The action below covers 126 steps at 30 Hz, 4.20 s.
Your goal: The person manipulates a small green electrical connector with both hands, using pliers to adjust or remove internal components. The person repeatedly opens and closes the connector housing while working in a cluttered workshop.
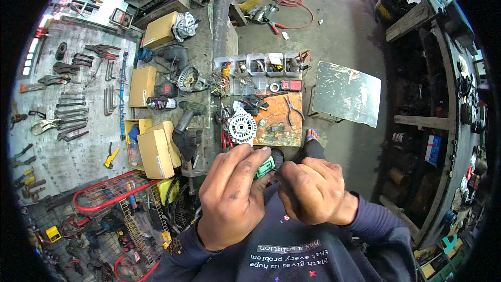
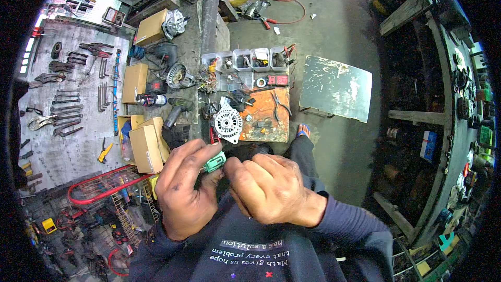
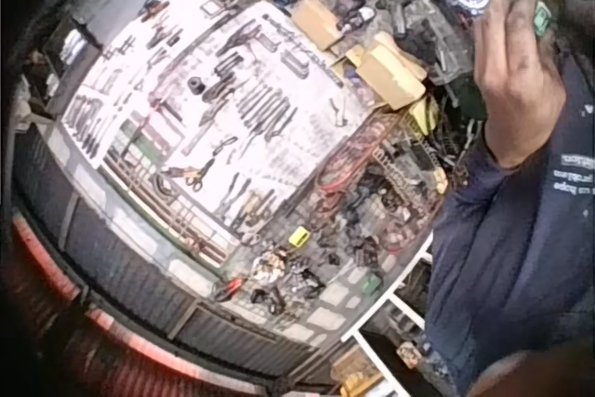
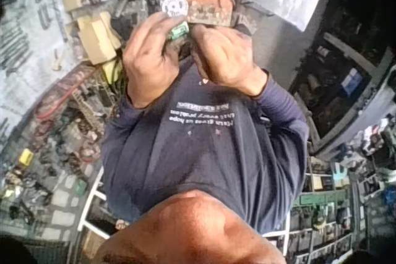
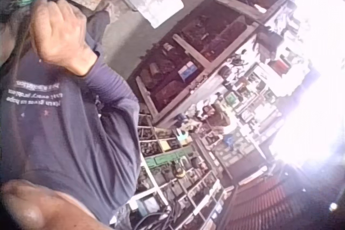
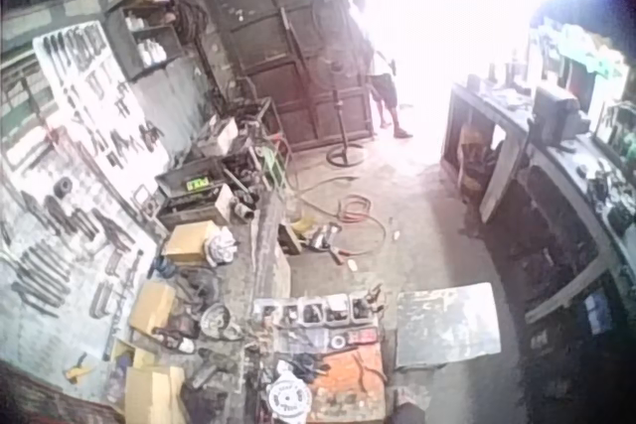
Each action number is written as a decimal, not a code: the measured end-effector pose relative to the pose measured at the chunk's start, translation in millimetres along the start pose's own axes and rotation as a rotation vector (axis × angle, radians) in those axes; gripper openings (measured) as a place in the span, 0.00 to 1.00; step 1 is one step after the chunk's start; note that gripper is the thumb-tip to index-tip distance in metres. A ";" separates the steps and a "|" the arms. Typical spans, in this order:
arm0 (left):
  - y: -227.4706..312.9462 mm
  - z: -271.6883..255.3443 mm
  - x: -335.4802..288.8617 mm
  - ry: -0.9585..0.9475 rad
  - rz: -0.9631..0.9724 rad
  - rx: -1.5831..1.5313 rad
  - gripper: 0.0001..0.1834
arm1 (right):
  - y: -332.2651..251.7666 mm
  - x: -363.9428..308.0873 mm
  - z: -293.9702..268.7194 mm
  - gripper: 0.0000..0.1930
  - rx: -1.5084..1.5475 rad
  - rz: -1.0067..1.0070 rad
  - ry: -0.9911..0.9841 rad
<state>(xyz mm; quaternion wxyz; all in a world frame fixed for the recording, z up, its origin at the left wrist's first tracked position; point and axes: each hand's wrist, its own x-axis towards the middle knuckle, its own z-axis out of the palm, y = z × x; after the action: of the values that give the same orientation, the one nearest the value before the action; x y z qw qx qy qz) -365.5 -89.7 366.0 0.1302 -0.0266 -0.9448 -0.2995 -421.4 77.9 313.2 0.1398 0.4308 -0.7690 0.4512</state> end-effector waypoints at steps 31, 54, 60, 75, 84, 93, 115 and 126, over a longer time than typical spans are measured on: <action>-68.8 14.9 -14.0 -0.377 -0.647 -1.699 0.19 | 51.2 81.7 -19.7 0.06 0.628 0.212 -0.743; -53.2 39.4 -20.4 -0.283 -1.006 -1.725 0.12 | 69.2 28.3 -3.3 0.09 1.164 0.886 -0.696; -38.4 38.1 -13.4 -0.142 -0.946 -1.684 0.17 | 59.0 14.9 1.5 0.10 1.364 1.125 -0.406; -20.2 30.1 -25.5 0.212 -0.331 -0.772 0.23 | 1.3 21.0 1.2 0.10 1.018 0.991 -0.145; -19.3 30.4 -28.6 0.204 -0.280 -0.741 0.24 | -8.2 18.7 -0.6 0.02 0.505 0.528 0.018; -18.0 17.1 -25.6 0.122 -0.215 -0.631 0.21 | -0.5 24.2 -12.0 0.07 0.797 0.697 -0.135; -15.5 2.2 -18.2 0.134 -0.046 -0.321 0.22 | -11.7 48.9 -40.0 0.05 0.403 0.368 -0.305; -20.3 14.2 -26.4 0.093 -0.211 -0.565 0.26 | -4.1 37.3 -22.6 0.08 0.926 0.840 -0.256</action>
<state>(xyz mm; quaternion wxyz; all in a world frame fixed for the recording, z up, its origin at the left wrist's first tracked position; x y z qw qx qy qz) -345.9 -97.5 336.6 0.1289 0.0504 -0.8147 -0.5632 -444.1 75.4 350.6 -0.3429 0.1589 -0.6081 0.6981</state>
